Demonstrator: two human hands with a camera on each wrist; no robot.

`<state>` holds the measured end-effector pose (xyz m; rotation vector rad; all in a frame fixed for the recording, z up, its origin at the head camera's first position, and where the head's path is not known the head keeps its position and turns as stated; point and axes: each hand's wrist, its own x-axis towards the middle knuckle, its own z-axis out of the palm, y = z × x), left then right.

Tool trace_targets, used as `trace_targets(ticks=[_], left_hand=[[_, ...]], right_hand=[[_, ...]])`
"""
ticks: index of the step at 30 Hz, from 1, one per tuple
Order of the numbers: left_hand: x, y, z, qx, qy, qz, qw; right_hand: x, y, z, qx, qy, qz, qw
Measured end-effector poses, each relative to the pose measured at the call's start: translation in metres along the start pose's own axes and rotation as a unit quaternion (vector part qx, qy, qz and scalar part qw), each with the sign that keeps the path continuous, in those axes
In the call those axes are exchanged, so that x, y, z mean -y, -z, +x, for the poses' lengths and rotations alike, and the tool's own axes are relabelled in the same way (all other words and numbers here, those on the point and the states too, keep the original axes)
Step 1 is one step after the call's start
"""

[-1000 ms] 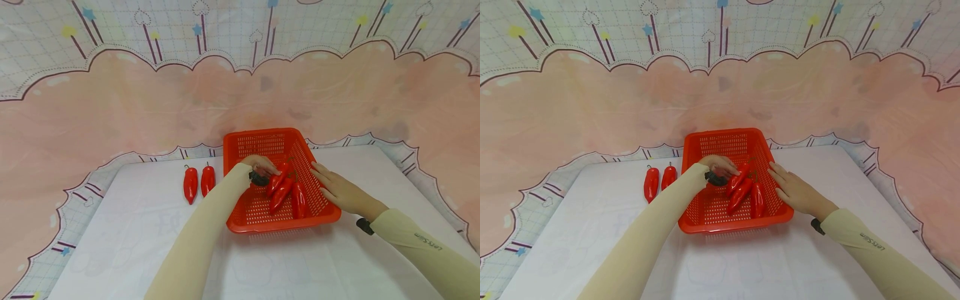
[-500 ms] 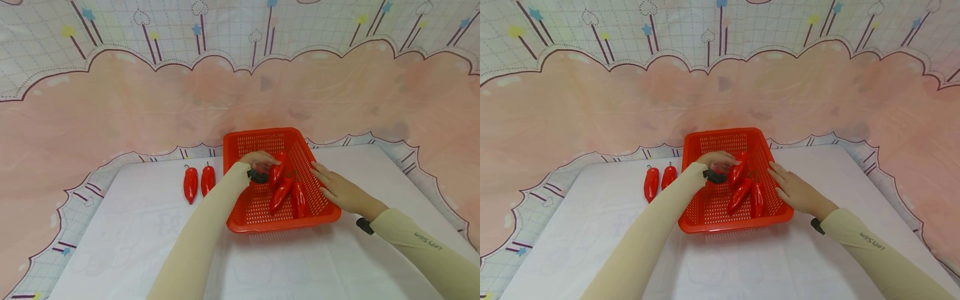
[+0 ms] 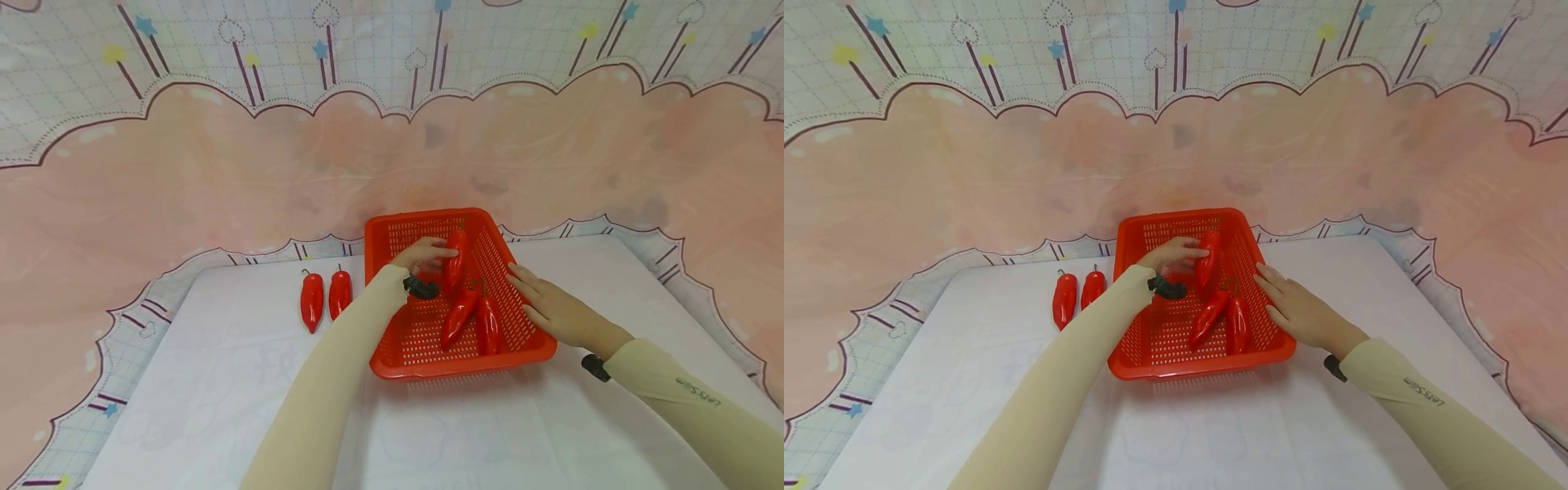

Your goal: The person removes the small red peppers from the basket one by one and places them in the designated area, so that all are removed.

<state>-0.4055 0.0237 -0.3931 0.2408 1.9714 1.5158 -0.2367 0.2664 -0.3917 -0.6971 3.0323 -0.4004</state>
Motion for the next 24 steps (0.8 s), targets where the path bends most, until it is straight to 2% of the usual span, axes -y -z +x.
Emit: trace_targets(ticks=[8, 13, 24], left_hand=[[-0.001, -0.002, 0.002, -0.050, -0.066, 0.008, 0.9965], [-0.003, -0.003, 0.002, -0.065, -0.101, 0.005, 0.9928], [-0.011, -0.004, -0.003, -0.112, -0.163, -0.037, 0.9796]], right_hand=[[0.000, 0.000, 0.000, -0.001, 0.000, 0.005, 1.0000], [0.001, 0.000, -0.001, -0.003, -0.001, 0.011, 0.9999], [-0.001, 0.000, -0.001, -0.006, -0.002, 0.018, 0.9998]])
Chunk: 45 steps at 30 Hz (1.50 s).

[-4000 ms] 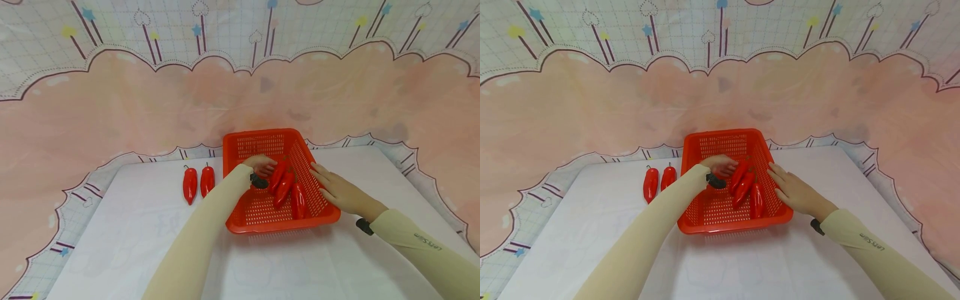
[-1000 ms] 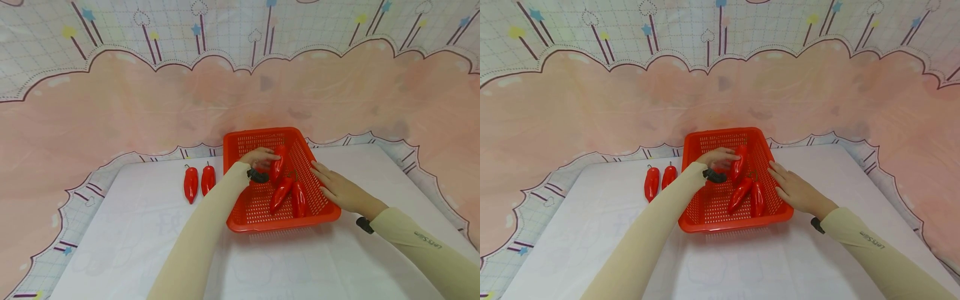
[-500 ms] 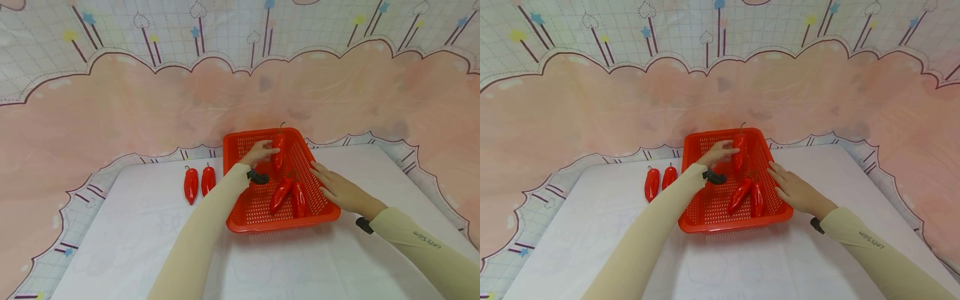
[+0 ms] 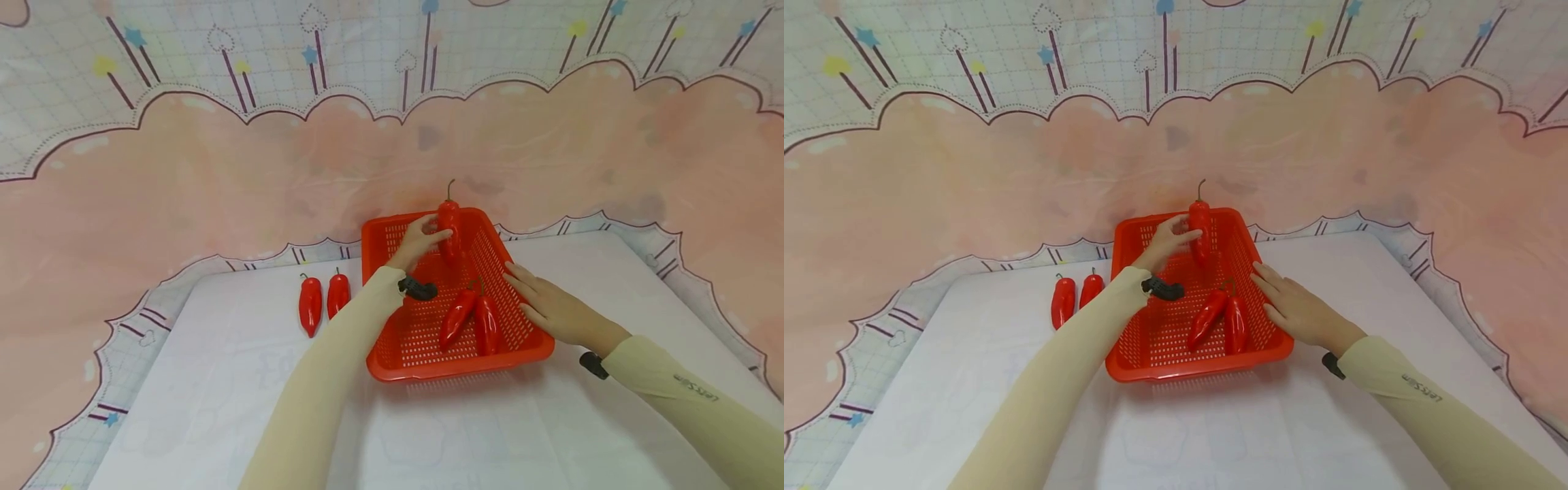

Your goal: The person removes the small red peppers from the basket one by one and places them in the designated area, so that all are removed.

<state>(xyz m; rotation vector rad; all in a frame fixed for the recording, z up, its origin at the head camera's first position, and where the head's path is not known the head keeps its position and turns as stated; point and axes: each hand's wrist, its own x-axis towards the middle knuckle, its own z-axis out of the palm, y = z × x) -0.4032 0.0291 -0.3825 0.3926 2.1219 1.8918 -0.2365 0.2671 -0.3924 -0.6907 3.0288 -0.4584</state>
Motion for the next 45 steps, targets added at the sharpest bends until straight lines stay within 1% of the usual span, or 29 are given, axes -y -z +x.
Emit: trace_targets(ticks=[2, 7, 9, 15, 18, 20, 26, 32, 34, 39, 45], left_hand=[[-0.004, 0.001, -0.003, -0.004, -0.008, -0.009, 0.9999], [-0.016, 0.005, -0.012, 0.002, -0.017, -0.021, 0.9996], [-0.021, 0.007, -0.017, 0.004, -0.019, -0.019, 0.9996], [-0.032, 0.018, -0.032, 0.002, -0.043, 0.013, 0.9990], [-0.035, 0.022, -0.040, 0.010, -0.057, 0.007, 0.9983], [-0.036, 0.025, -0.045, 0.011, -0.060, 0.000, 0.9982], [-0.038, 0.036, -0.057, -0.004, -0.048, -0.001, 0.9989], [-0.043, 0.047, -0.074, -0.022, -0.048, 0.004, 0.9986], [-0.043, 0.051, -0.079, -0.022, -0.052, 0.003, 0.9984], [-0.044, 0.063, -0.090, -0.021, -0.056, 0.024, 0.9979], [-0.042, 0.075, -0.104, -0.022, -0.046, 0.036, 0.9980]], right_hand=[[0.000, 0.000, 0.001, 0.002, 0.000, -0.002, 1.0000], [0.000, 0.000, 0.001, 0.003, 0.003, -0.006, 1.0000], [0.000, 0.000, 0.001, 0.002, 0.003, -0.010, 0.9999], [0.001, 0.001, 0.001, 0.004, 0.003, -0.010, 0.9999], [0.000, 0.000, 0.000, 0.005, 0.000, -0.009, 1.0000], [0.000, 0.000, 0.000, 0.004, 0.001, -0.009, 1.0000], [-0.001, 0.000, 0.000, 0.002, 0.005, -0.008, 1.0000], [0.000, 0.000, 0.001, 0.008, -0.004, -0.003, 1.0000], [0.000, 0.000, 0.001, 0.009, -0.004, -0.003, 0.9999], [-0.001, 0.000, 0.001, 0.009, -0.001, -0.002, 1.0000], [-0.001, 0.000, 0.001, 0.006, 0.003, -0.008, 0.9999]])
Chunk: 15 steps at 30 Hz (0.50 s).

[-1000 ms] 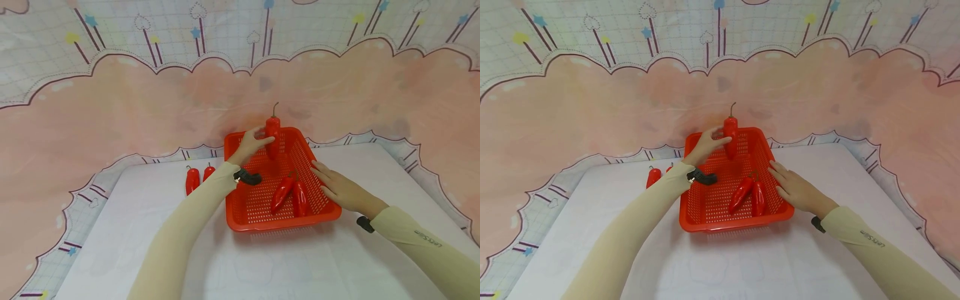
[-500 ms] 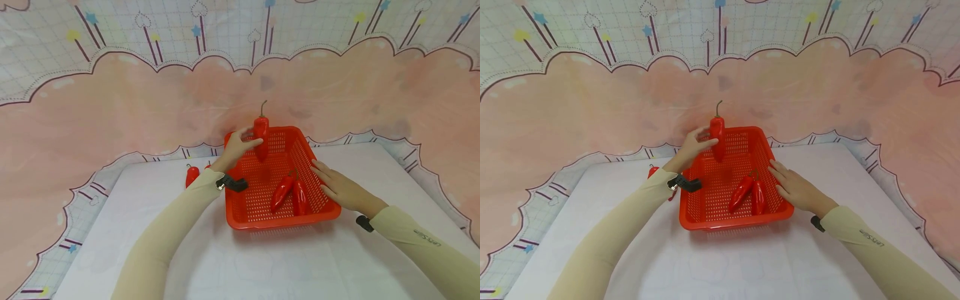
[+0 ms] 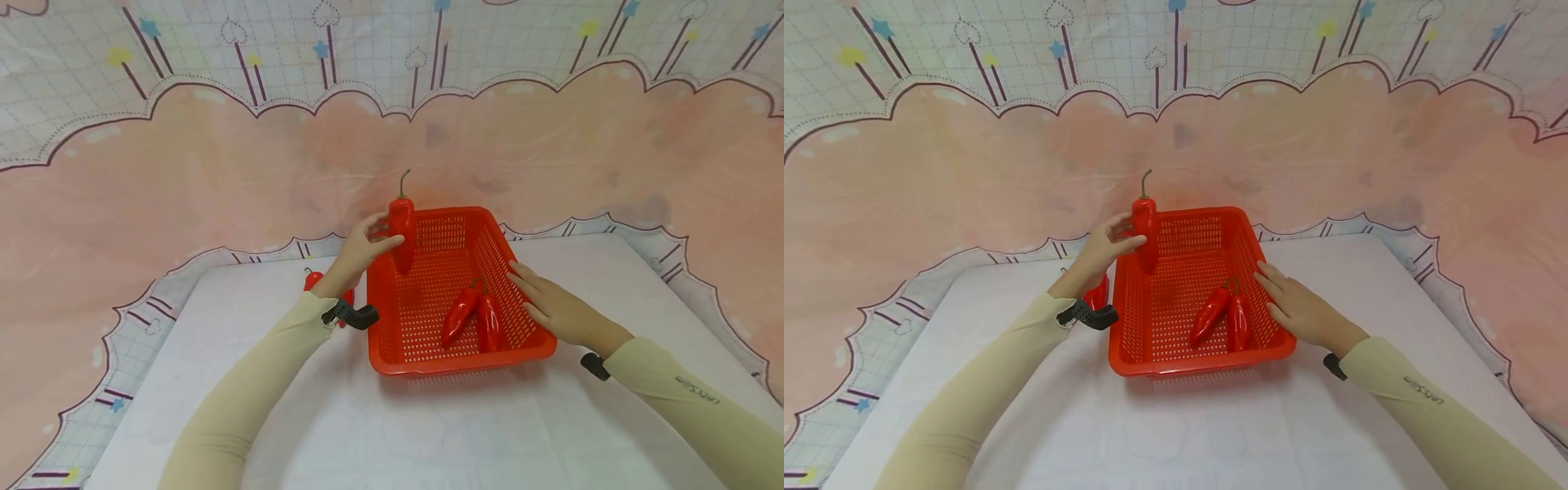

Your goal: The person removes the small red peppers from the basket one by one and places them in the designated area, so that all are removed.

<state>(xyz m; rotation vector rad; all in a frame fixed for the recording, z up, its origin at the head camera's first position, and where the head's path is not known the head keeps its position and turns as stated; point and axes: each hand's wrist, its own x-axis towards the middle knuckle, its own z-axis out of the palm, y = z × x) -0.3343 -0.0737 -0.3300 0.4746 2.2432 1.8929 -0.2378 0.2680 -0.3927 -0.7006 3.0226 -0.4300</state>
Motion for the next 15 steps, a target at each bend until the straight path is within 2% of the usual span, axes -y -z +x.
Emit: trace_targets(ticks=[9, 15], left_hand=[[0.001, 0.012, -0.018, -0.010, 0.005, -0.007, 0.9999], [0.003, 0.017, -0.027, -0.016, -0.009, -0.005, 0.9998]], right_hand=[[0.002, 0.001, 0.000, 0.001, -0.001, 0.006, 1.0000], [0.002, 0.001, 0.000, -0.003, 0.004, 0.003, 1.0000]])
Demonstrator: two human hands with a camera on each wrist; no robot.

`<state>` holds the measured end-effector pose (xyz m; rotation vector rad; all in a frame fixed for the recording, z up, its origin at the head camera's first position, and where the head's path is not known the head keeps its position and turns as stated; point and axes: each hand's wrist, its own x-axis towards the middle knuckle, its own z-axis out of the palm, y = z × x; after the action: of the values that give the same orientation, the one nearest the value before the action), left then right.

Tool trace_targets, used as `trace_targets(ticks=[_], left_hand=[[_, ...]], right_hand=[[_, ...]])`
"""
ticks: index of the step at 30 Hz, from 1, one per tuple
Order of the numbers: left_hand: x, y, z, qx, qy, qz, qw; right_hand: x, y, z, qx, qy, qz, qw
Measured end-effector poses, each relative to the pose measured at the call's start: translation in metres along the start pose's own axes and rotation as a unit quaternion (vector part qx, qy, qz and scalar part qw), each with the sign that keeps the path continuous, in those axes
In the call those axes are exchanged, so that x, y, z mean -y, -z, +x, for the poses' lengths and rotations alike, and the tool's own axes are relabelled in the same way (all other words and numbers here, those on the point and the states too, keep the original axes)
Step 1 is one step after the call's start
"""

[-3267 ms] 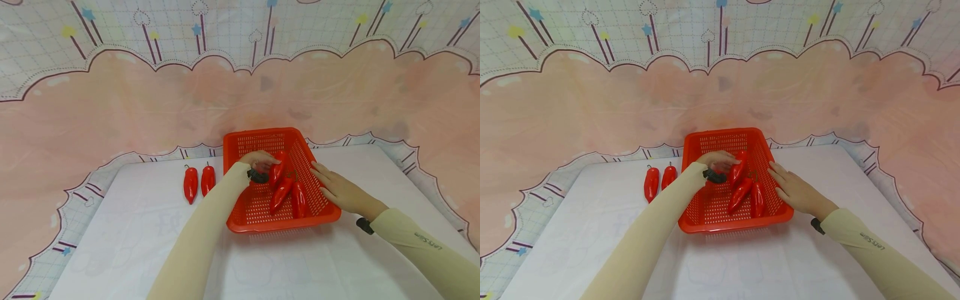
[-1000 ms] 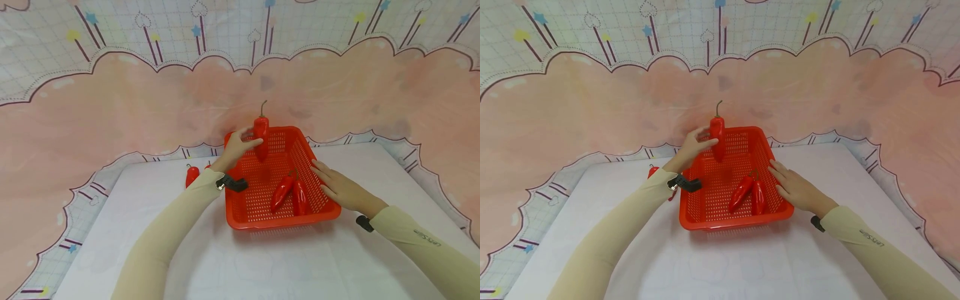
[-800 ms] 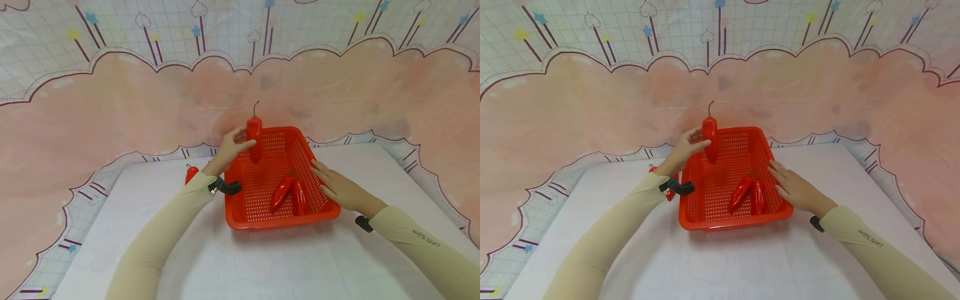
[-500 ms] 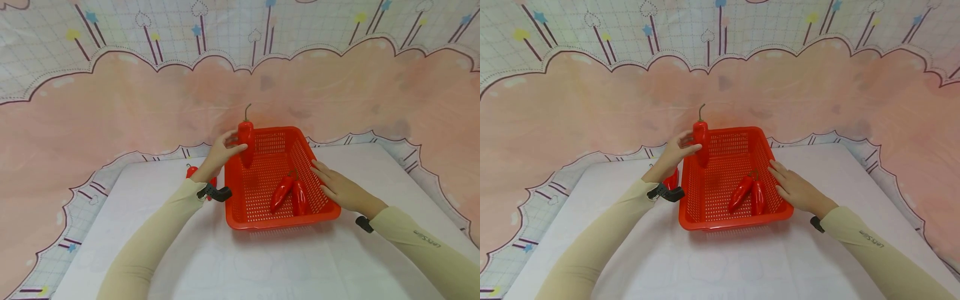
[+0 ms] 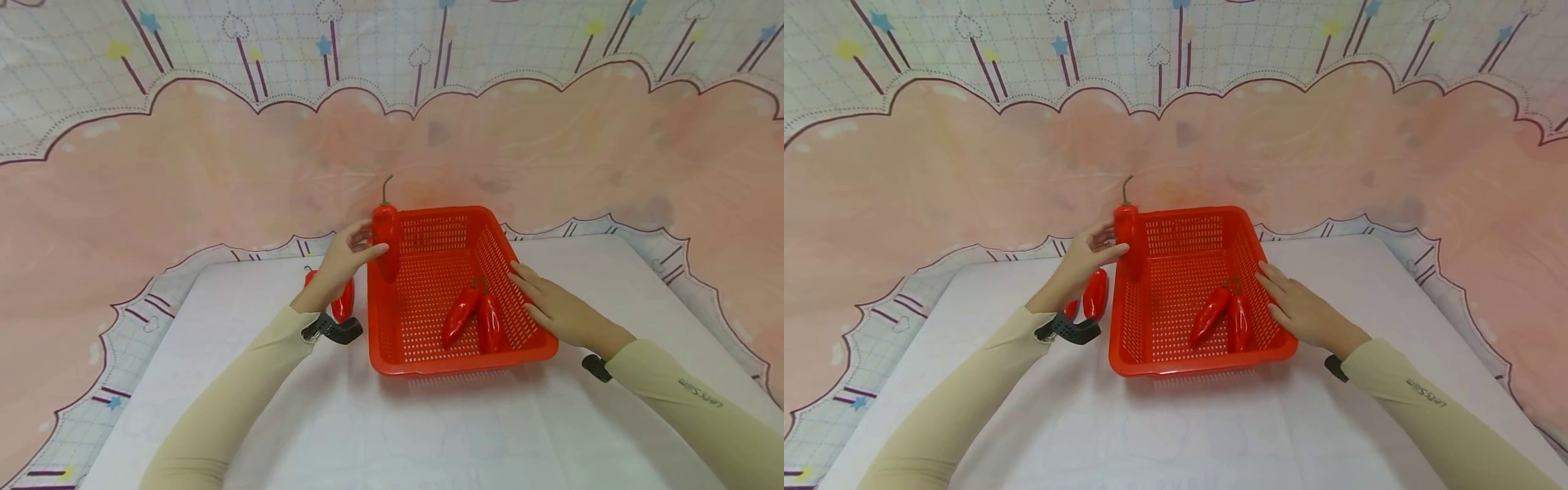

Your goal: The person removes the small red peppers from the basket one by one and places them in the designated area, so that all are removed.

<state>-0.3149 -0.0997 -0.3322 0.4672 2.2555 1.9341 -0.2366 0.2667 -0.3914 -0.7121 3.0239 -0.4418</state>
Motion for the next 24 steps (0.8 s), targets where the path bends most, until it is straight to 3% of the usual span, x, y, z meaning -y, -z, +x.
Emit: trace_targets(ticks=[6, 24], left_hand=[[0.001, 0.006, -0.010, 0.004, -0.017, 0.020, 0.9996], [0.005, 0.025, -0.043, -0.016, 0.020, 0.048, 0.9985]], right_hand=[[0.000, -0.001, 0.000, -0.001, 0.002, 0.002, 1.0000], [0.000, -0.001, 0.000, 0.002, -0.002, 0.006, 1.0000]])
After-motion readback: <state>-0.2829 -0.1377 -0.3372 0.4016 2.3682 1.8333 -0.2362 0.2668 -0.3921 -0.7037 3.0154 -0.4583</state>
